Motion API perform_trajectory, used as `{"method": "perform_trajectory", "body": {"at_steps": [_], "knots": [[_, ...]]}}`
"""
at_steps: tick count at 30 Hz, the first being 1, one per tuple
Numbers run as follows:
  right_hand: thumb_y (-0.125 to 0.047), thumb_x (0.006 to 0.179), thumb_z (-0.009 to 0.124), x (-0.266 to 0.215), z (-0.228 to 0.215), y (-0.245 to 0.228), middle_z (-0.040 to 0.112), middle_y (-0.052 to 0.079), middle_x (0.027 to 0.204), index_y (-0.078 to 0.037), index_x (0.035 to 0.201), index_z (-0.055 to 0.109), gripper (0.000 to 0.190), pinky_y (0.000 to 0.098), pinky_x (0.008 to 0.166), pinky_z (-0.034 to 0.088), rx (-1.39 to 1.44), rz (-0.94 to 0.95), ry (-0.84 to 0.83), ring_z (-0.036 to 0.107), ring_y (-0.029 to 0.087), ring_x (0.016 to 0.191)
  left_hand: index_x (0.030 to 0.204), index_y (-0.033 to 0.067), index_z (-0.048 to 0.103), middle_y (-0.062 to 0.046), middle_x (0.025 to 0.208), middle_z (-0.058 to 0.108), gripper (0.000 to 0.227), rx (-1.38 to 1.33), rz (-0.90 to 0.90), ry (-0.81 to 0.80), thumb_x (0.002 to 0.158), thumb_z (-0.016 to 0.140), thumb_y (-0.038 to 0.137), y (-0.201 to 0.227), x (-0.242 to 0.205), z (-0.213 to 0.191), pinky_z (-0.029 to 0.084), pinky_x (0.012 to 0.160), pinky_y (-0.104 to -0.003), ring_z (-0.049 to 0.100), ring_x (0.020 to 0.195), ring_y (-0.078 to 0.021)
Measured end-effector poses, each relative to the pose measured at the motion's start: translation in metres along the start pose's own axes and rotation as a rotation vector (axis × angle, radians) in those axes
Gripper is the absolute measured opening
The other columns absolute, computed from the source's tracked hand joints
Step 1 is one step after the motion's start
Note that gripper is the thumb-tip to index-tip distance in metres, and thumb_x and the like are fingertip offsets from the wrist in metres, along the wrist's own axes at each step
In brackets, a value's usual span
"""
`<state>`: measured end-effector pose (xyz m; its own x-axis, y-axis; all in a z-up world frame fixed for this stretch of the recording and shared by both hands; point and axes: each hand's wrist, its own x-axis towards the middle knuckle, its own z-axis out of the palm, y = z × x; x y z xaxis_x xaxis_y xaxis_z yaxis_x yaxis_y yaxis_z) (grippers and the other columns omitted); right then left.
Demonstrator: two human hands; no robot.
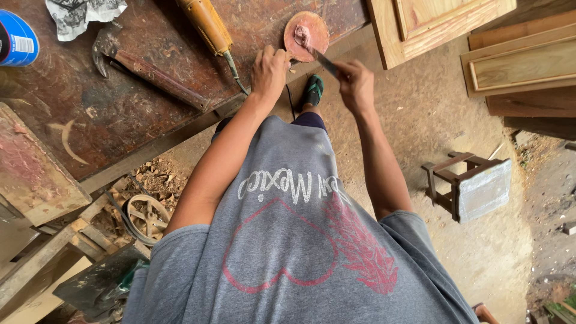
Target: The person uses a putty knife to spread a pinkish paste from a wooden spoon onto the edges and corners of a wooden cabinet door. They repeatedly dip the knife into the spoon to gather more paste and apply it to the door's frame and corners.
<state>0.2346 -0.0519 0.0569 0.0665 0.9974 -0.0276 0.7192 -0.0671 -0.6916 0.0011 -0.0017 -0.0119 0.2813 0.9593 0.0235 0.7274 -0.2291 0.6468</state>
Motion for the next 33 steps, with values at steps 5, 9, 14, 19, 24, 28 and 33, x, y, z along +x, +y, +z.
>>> {"method": "perform_trajectory", "body": {"at_steps": [5, 9, 14, 19, 24, 28, 33], "knots": [[0.004, 0.092, 0.071, 0.004, -0.003, 0.002, 0.072, 0.015, 0.095, -0.004, 0.112, 0.077, 0.023, 0.0366, 0.073, 0.055, 0.081, 0.026, 0.032, 0.071, 0.026, 0.082, 0.097, 0.0047, 0.068, -0.016, 0.098, 0.062, 0.016, -0.002, 0.024, 0.033, 0.088, 0.079, 0.013, 0.003, 0.002, -0.003, 0.052, 0.076, -0.049, 0.062, 0.094, -0.0367], [0.01, 0.089, 0.065, 0.014, -0.011, 0.002, 0.071, 0.014, 0.092, -0.01, 0.118, 0.081, 0.039, 0.036, 0.07, 0.054, -0.017, -0.011, -0.019, 0.068, 0.026, 0.078, 0.096, 0.0054, 0.067, -0.016, 0.098, 0.062, 0.018, 0.003, 0.045, 0.056, 0.085, 0.079, 0.014, 0.005, 0.003, -0.007, 0.052, 0.078, -0.049, 0.062, 0.095, -0.037], [0.003, 0.097, 0.07, 0.039, -0.018, 0.01, 0.073, 0.012, 0.099, -0.012, 0.116, 0.079, 0.027, 0.0357, 0.07, 0.056, -0.006, -0.098, -0.093, 0.07, 0.025, 0.082, 0.097, 0.0054, 0.067, -0.016, 0.098, 0.061, 0.017, -0.004, 0.028, 0.041, 0.087, 0.079, 0.014, 0.006, -0.002, -0.006, 0.051, 0.076, -0.05, 0.061, 0.094, -0.0386], [0.003, 0.097, 0.071, 0.069, -0.023, 0.01, 0.072, 0.015, 0.096, -0.01, 0.118, 0.081, 0.027, 0.0398, 0.07, 0.054, -0.066, -0.204, -0.1, 0.069, 0.029, 0.082, 0.095, 0.006, 0.066, -0.016, 0.097, 0.061, 0.016, -0.007, 0.019, 0.031, 0.087, 0.078, 0.013, 0.006, 0.003, -0.007, 0.051, 0.077, -0.05, 0.061, 0.094, -0.0378], [0.001, 0.099, 0.073, 0.087, -0.029, 0.016, 0.073, 0.013, 0.096, -0.012, 0.113, 0.083, 0.022, 0.0412, 0.07, 0.053, -0.163, -0.305, -0.213, 0.07, 0.031, 0.082, 0.095, 0.0051, 0.066, -0.016, 0.096, 0.06, 0.016, 0.005, 0.029, 0.059, 0.088, 0.078, 0.013, 0.005, 0.003, -0.005, 0.051, 0.076, -0.05, 0.061, 0.093, -0.0378], [0.003, 0.1, 0.069, 0.072, -0.031, 0.024, 0.072, 0.012, 0.1, -0.008, 0.115, 0.079, 0.021, 0.0368, 0.069, 0.057, -0.082, -0.189, -0.132, 0.071, 0.026, 0.084, 0.094, 0.0053, 0.067, -0.015, 0.095, 0.061, 0.016, 0.004, 0.008, 0.046, 0.087, 0.078, 0.013, 0.003, -0.002, 0.0, 0.052, 0.074, -0.049, 0.061, 0.093, -0.0354], [0.004, 0.098, 0.069, 0.031, -0.019, 0.012, 0.073, 0.011, 0.099, -0.006, 0.117, 0.08, 0.024, 0.0363, 0.07, 0.057, -0.047, -0.194, -0.133, 0.07, 0.024, 0.083, 0.094, 0.0033, 0.066, -0.014, 0.094, 0.06, 0.015, -0.001, -0.016, 0.029, 0.09, 0.077, 0.014, -0.002, 0.001, 0.009, 0.053, 0.072, -0.046, 0.062, 0.091, -0.0316]]}}
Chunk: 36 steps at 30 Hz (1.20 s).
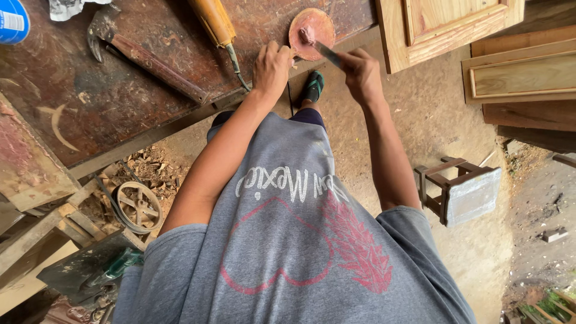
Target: The person uses a putty knife to spread a pinkish paste from a wooden spoon onto the edges and corners of a wooden cabinet door. They repeatedly dip the knife into the spoon to gather more paste and apply it to the door's frame and corners.
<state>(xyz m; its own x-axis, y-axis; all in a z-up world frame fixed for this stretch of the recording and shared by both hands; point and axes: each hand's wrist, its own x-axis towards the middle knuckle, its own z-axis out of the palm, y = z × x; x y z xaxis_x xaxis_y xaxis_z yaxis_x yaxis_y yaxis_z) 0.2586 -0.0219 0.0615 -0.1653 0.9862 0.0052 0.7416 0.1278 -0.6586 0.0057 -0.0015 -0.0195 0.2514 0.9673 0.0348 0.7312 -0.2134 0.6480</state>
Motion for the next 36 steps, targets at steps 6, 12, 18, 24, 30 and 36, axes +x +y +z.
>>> {"method": "perform_trajectory", "body": {"at_steps": [6, 12, 18, 24, 30, 36], "knots": [[-0.002, 0.102, 0.069, 0.0, -0.009, -0.019, 0.073, 0.011, 0.103, -0.007, 0.116, 0.081, 0.019, 0.0398, 0.073, 0.057, -0.128, 0.064, 0.148, 0.071, 0.025, 0.086, 0.095, 0.0036, 0.069, -0.016, 0.096, 0.062, 0.015, -0.001, 0.042, 0.029, 0.088, 0.078, 0.012, 0.0, -0.002, -0.003, 0.052, 0.073, -0.049, 0.062, 0.092, -0.0357], [-0.017, 0.107, 0.07, -0.005, -0.009, -0.039, 0.068, 0.005, 0.109, -0.021, 0.11, 0.081, 0.013, 0.0382, 0.071, 0.054, -0.491, -0.023, 0.061, 0.065, 0.022, 0.087, 0.097, 0.0043, 0.069, -0.016, 0.097, 0.062, 0.017, -0.013, 0.043, 0.029, 0.085, 0.078, 0.012, 0.004, 0.002, -0.01, 0.052, 0.075, -0.049, 0.062, 0.093, -0.0367], [-0.006, 0.101, 0.063, -0.006, -0.019, -0.054, 0.068, 0.004, 0.108, -0.02, 0.119, 0.081, 0.029, 0.0382, 0.077, 0.053, -0.477, -0.109, 0.019, 0.063, 0.022, 0.089, 0.096, 0.0056, 0.068, -0.017, 0.096, 0.062, 0.014, -0.013, 0.063, 0.038, 0.086, 0.076, 0.012, 0.007, -0.001, -0.012, 0.051, 0.076, -0.05, 0.062, 0.092, -0.0385], [-0.003, 0.097, 0.07, -0.011, -0.025, -0.049, 0.071, 0.009, 0.109, -0.013, 0.115, 0.08, 0.023, 0.0405, 0.072, 0.054, -0.302, 0.031, 0.131, 0.069, 0.028, 0.088, 0.093, 0.0053, 0.068, -0.017, 0.096, 0.062, 0.014, 0.029, 0.062, 0.026, 0.089, 0.078, 0.013, 0.002, -0.001, -0.01, 0.051, 0.077, -0.05, 0.062, 0.093, -0.0385], [0.005, 0.093, 0.069, -0.007, 0.007, -0.034, 0.07, 0.015, 0.098, -0.003, 0.113, 0.076, 0.022, 0.0399, 0.074, 0.055, 0.023, 0.135, 0.253, 0.069, 0.033, 0.085, 0.094, 0.0057, 0.067, -0.016, 0.096, 0.062, 0.016, 0.018, 0.068, 0.038, 0.086, 0.078, 0.013, 0.003, -0.001, -0.007, 0.052, 0.076, -0.049, 0.063, 0.093, -0.0373], [0.007, 0.092, 0.067, -0.01, 0.008, -0.019, 0.07, 0.017, 0.096, -0.002, 0.115, 0.076, 0.026, 0.039, 0.073, 0.054, 0.044, 0.157, 0.268, 0.07, 0.032, 0.083, 0.095, 0.0056, 0.068, -0.016, 0.096, 0.062, 0.016, 0.029, 0.059, 0.039, 0.088, 0.079, 0.014, 0.003, -0.001, -0.006, 0.052, 0.075, -0.05, 0.062, 0.092, -0.0382]]}}
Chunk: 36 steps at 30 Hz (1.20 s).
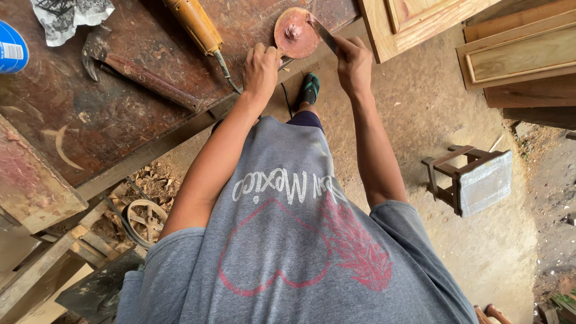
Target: The person uses a putty knife to spread a pinkish paste from a wooden spoon onto the edges and corners of a wooden cabinet door. They repeatedly dip the knife into the spoon to gather more paste and apply it to the door's frame and corners.
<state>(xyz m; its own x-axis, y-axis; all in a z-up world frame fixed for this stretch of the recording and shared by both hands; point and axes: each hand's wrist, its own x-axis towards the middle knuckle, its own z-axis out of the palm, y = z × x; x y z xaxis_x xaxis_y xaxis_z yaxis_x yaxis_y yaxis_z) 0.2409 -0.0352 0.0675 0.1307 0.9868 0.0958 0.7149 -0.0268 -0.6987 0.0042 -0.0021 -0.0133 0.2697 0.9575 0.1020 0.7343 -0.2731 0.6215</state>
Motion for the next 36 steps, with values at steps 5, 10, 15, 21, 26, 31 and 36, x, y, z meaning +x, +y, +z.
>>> {"method": "perform_trajectory", "body": {"at_steps": [5, 10, 15, 21, 26, 31, 36], "knots": [[0.009, 0.09, 0.066, 0.009, 0.002, -0.002, 0.07, 0.016, 0.097, -0.004, 0.118, 0.076, 0.032, 0.0386, 0.073, 0.055, -0.009, -0.069, -0.03, 0.07, 0.031, 0.082, 0.096, 0.0055, 0.067, -0.016, 0.098, 0.062, 0.016, -0.001, 0.007, -0.009, 0.088, 0.079, 0.014, 0.0, 0.004, -0.004, 0.051, 0.077, -0.05, 0.062, 0.094, -0.0384], [0.01, 0.091, 0.064, 0.004, -0.002, -0.009, 0.067, 0.016, 0.095, -0.005, 0.12, 0.075, 0.034, 0.0407, 0.073, 0.055, -0.033, -0.052, -0.045, 0.068, 0.033, 0.081, 0.096, 0.0047, 0.067, -0.017, 0.099, 0.062, 0.017, -0.01, -0.003, -0.028, 0.087, 0.079, 0.013, 0.002, 0.0, -0.007, 0.051, 0.078, -0.049, 0.062, 0.095, -0.0384], [0.003, 0.097, 0.064, -0.013, 0.003, -0.02, 0.07, 0.012, 0.104, -0.009, 0.121, 0.073, 0.029, 0.0424, 0.07, 0.054, -0.253, -0.133, -0.039, 0.068, 0.034, 0.084, 0.096, 0.0039, 0.068, -0.017, 0.098, 0.062, 0.02, -0.014, -0.002, -0.023, 0.085, 0.081, 0.014, 0.001, 0.001, -0.005, 0.051, 0.079, -0.049, 0.062, 0.095, -0.0381], [0.001, 0.103, 0.055, -0.025, 0.01, -0.012, 0.068, 0.016, 0.108, -0.009, 0.125, 0.072, 0.03, 0.038, 0.058, 0.055, -0.547, -0.168, -0.22, 0.066, 0.028, 0.076, 0.098, 0.0028, 0.068, -0.017, 0.099, 0.063, 0.021, -0.012, -0.02, -0.046, 0.086, 0.081, 0.014, 0.0, 0.001, -0.001, 0.052, 0.078, -0.048, 0.063, 0.094, -0.0363], [-0.001, 0.1, 0.056, -0.022, 0.011, 0.008, 0.066, 0.012, 0.117, -0.017, 0.133, 0.068, 0.039, 0.0401, 0.074, 0.058, -0.587, -0.268, -0.147, 0.066, 0.026, 0.093, 0.098, 0.0036, 0.069, -0.017, 0.099, 0.063, 0.02, -0.001, -0.006, -0.035, 0.087, 0.081, 0.014, 0.0, 0.001, -0.003, 0.052, 0.079, -0.049, 0.063, 0.095, -0.0377], [0.009, 0.104, 0.051, -0.033, 0.027, 0.008, 0.065, 0.013, 0.121, -0.015, 0.154, 0.059, 0.056, 0.0401, 0.074, 0.057, -0.614, -0.142, -0.23, 0.064, 0.025, 0.093, 0.098, 0.004, 0.069, -0.017, 0.099, 0.063, 0.019, -0.011, 0.003, -0.043, 0.086, 0.081, 0.013, 0.002, 0.0, -0.007, 0.053, 0.079, -0.048, 0.063, 0.096, -0.0366], [0.001, 0.092, 0.063, -0.041, 0.014, 0.004, 0.065, 0.008, 0.114, -0.024, 0.125, 0.072, 0.042, 0.0437, 0.078, 0.056, -0.755, -0.208, 0.105, 0.065, 0.027, 0.096, 0.101, 0.0043, 0.069, -0.017, 0.099, 0.063, 0.02, -0.016, 0.018, -0.041, 0.086, 0.08, 0.012, 0.003, -0.001, -0.007, 0.053, 0.078, -0.049, 0.063, 0.094, -0.0369]]}}
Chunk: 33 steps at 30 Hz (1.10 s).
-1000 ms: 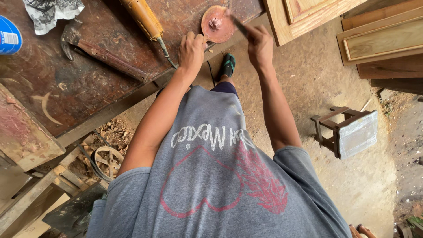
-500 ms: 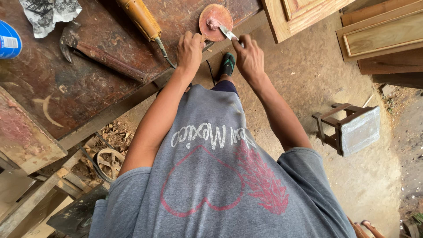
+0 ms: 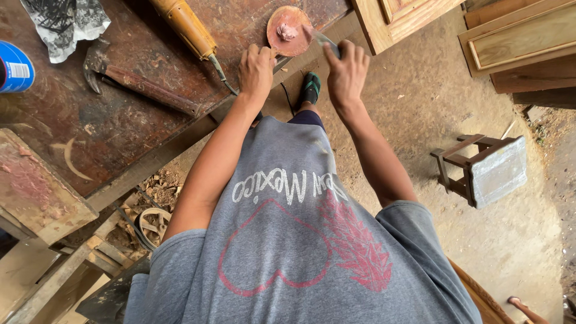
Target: The person uses a putty knife to spread a pinkish paste from a wooden spoon onto the edges and corners of a wooden cabinet door. They repeatedly dip the knife into the spoon to gather more paste and apply it to the door's frame and corners.
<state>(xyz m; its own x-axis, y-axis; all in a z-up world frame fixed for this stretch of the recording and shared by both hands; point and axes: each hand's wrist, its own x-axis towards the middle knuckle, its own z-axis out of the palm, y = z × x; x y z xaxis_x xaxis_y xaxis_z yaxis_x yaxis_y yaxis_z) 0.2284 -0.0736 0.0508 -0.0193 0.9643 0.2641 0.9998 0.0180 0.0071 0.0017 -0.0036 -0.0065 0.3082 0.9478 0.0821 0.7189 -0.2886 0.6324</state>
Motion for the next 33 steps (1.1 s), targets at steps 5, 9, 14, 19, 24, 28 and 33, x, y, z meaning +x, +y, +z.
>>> {"method": "perform_trajectory", "body": {"at_steps": [5, 9, 14, 19, 24, 28, 33], "knots": [[0.008, 0.093, 0.063, -0.02, -0.007, -0.009, 0.065, 0.013, 0.111, -0.012, 0.13, 0.072, 0.043, 0.0374, 0.085, 0.057, 0.659, 0.358, 0.055, 0.068, 0.026, 0.098, 0.097, 0.0025, 0.065, -0.017, 0.097, 0.06, 0.015, 0.043, 0.057, 0.03, 0.092, 0.077, 0.01, 0.007, 0.008, 0.007, 0.053, 0.077, -0.048, 0.063, 0.094, -0.0357], [-0.001, 0.096, 0.071, -0.041, 0.013, -0.032, 0.066, 0.012, 0.11, -0.012, 0.126, 0.073, 0.032, 0.0312, 0.082, 0.056, 0.828, 0.484, 0.078, 0.069, 0.023, 0.095, 0.094, 0.0027, 0.062, -0.017, 0.097, 0.059, 0.017, 0.096, 0.111, 0.043, 0.093, 0.077, 0.012, 0.009, 0.009, 0.011, 0.052, 0.075, -0.048, 0.061, 0.093, -0.0375], [-0.003, 0.099, 0.071, -0.024, 0.05, -0.048, 0.064, 0.01, 0.107, -0.011, 0.126, 0.072, 0.029, 0.0299, 0.081, 0.055, 0.881, 0.498, 0.179, 0.066, 0.022, 0.094, 0.099, 0.001, 0.064, -0.017, 0.098, 0.059, 0.018, 0.067, 0.108, -0.023, 0.093, 0.076, 0.012, 0.005, 0.014, 0.014, 0.054, 0.075, -0.046, 0.062, 0.093, -0.0344], [-0.002, 0.097, 0.072, -0.036, 0.069, -0.05, 0.063, 0.006, 0.104, -0.013, 0.128, 0.072, 0.032, 0.0297, 0.08, 0.055, 0.839, 0.503, 0.183, 0.066, 0.019, 0.09, 0.101, 0.0, 0.064, -0.017, 0.098, 0.059, 0.02, 0.101, 0.121, -0.039, 0.095, 0.077, 0.013, 0.002, 0.011, 0.018, 0.055, 0.076, -0.045, 0.063, 0.094, -0.0334], [0.002, 0.096, 0.07, -0.063, 0.066, -0.041, 0.062, 0.007, 0.107, -0.014, 0.131, 0.071, 0.038, 0.0301, 0.078, 0.055, 0.769, 0.462, 0.056, 0.066, 0.019, 0.087, 0.099, 0.0002, 0.062, -0.016, 0.098, 0.059, 0.021, 0.083, 0.136, -0.032, 0.096, 0.078, 0.013, 0.001, 0.015, 0.016, 0.055, 0.077, -0.045, 0.063, 0.095, -0.0327], [0.001, 0.097, 0.073, -0.068, 0.062, -0.031, 0.061, 0.008, 0.102, -0.013, 0.132, 0.071, 0.038, 0.0319, 0.076, 0.055, 0.798, 0.419, 0.047, 0.065, 0.022, 0.086, 0.098, 0.0027, 0.062, -0.015, 0.096, 0.058, 0.021, 0.102, 0.151, -0.014, 0.093, 0.08, 0.014, 0.002, 0.017, 0.016, 0.054, 0.075, -0.047, 0.063, 0.094, -0.034], [-0.001, 0.095, 0.077, -0.085, 0.04, -0.026, 0.065, 0.008, 0.102, -0.015, 0.129, 0.073, 0.036, 0.0327, 0.075, 0.055, 0.804, 0.406, 0.006, 0.067, 0.022, 0.087, 0.099, 0.0021, 0.062, -0.015, 0.097, 0.058, 0.022, 0.114, 0.133, -0.024, 0.092, 0.079, 0.015, 0.001, 0.012, 0.019, 0.055, 0.074, -0.045, 0.063, 0.094, -0.0332]]}}
